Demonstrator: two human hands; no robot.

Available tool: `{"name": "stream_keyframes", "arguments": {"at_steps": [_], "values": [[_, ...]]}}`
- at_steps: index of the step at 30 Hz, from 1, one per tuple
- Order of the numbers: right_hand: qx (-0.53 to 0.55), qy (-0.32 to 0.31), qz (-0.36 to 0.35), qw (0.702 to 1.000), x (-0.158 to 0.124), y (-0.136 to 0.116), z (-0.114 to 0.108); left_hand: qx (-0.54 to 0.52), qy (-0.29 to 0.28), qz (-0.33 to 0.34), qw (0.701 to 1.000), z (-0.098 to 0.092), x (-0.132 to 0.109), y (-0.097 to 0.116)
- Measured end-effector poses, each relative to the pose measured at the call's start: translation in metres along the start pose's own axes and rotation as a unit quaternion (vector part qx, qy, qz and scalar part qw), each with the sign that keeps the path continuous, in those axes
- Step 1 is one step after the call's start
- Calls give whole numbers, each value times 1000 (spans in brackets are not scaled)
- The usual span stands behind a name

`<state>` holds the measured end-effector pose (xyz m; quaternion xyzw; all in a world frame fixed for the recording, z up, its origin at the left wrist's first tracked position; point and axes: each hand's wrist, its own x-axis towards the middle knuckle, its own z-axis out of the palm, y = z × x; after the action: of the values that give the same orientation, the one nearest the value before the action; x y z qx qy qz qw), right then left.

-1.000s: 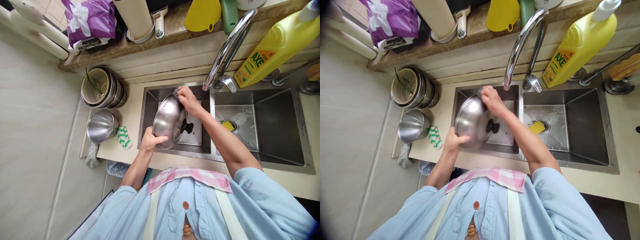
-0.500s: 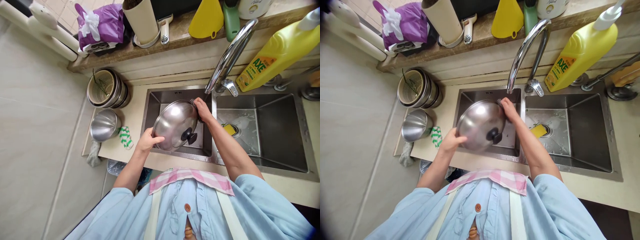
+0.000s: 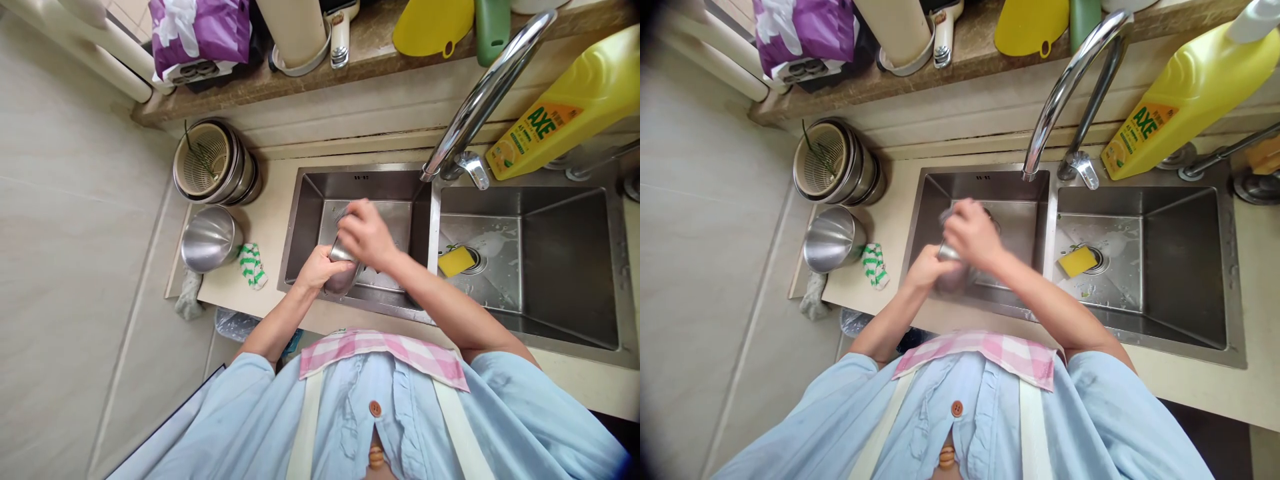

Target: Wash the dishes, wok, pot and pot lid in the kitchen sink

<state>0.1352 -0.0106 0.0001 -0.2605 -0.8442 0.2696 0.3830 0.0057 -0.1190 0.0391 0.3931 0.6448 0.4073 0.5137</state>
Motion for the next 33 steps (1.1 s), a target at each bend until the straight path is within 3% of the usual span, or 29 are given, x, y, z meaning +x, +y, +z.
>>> {"name": "stream_keyframes", "arguments": {"at_steps": [2,7,11,16,20,25,28,30,33], "values": [[-36,-28,-38,998,0,-16,-2,1,2,8,1000,-1,2,-3],[-72,51,66,994,19,1,-13,-3,-22,16,1000,-6,-5,0],[-66,-9,12,998,19,2,-15,-27,-25,11,999,-7,-11,-1],[-77,17,71,994,15,-4,-20,-35,-15,18,999,-2,-14,-4],[-58,-36,14,998,17,-16,-25,-25,0,25,999,1,-11,1],[-57,18,90,994,29,-21,-34,-25,9,38,999,1,-9,6],[-70,-22,32,997,26,-32,-35,-15,-1,44,999,1,-6,7],[-64,-41,22,997,29,-25,-35,-7,-4,48,999,1,-5,8],[-16,20,130,991,38,10,-33,-7,6,59,998,-1,-5,12]]}}
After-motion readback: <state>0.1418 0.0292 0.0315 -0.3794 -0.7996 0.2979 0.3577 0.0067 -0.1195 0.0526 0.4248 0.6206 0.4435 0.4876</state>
